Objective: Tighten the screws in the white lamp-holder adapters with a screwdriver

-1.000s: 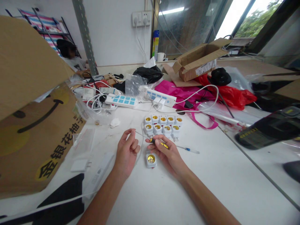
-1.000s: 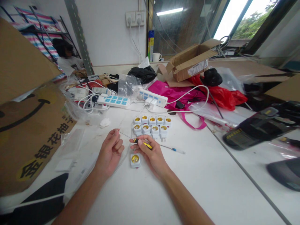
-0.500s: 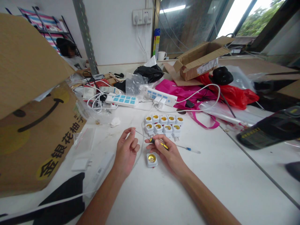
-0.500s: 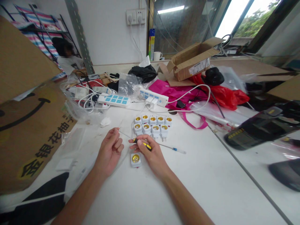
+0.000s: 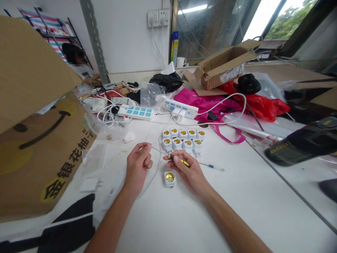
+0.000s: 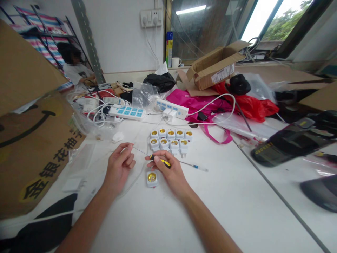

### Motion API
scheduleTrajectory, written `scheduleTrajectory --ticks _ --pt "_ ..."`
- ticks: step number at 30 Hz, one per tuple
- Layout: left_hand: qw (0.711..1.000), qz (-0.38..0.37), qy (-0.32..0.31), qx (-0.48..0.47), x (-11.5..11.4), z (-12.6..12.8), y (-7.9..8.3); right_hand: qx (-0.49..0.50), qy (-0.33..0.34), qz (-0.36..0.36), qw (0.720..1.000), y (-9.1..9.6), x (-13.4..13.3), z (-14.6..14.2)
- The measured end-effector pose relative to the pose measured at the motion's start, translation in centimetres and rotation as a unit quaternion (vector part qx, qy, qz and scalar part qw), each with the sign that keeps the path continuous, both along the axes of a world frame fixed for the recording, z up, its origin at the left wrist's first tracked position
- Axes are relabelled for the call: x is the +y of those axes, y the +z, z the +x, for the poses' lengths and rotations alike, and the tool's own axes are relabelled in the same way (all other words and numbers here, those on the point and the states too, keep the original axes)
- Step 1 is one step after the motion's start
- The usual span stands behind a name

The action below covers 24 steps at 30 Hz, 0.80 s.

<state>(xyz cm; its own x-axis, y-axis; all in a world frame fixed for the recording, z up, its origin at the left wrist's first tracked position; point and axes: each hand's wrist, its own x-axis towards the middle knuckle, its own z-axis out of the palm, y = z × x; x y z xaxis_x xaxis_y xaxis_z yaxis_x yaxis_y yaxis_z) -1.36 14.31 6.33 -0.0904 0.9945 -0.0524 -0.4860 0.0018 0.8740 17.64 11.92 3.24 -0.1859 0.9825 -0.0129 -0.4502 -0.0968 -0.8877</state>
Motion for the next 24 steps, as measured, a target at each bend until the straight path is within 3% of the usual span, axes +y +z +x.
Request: scheduleTrajectory --ticks 12,24 --pt "0.995 0.033 0.009 0.098 0.4 -1.3 -0.5 -0.032 -0.008 0.004 0.999 0.0 0.1 0.4" --pt "0.989 0.045 0.01 0.138 0.9 -1.7 -0.7 -0.07 -0.011 0.024 0.997 -0.6 0.4 0.9"
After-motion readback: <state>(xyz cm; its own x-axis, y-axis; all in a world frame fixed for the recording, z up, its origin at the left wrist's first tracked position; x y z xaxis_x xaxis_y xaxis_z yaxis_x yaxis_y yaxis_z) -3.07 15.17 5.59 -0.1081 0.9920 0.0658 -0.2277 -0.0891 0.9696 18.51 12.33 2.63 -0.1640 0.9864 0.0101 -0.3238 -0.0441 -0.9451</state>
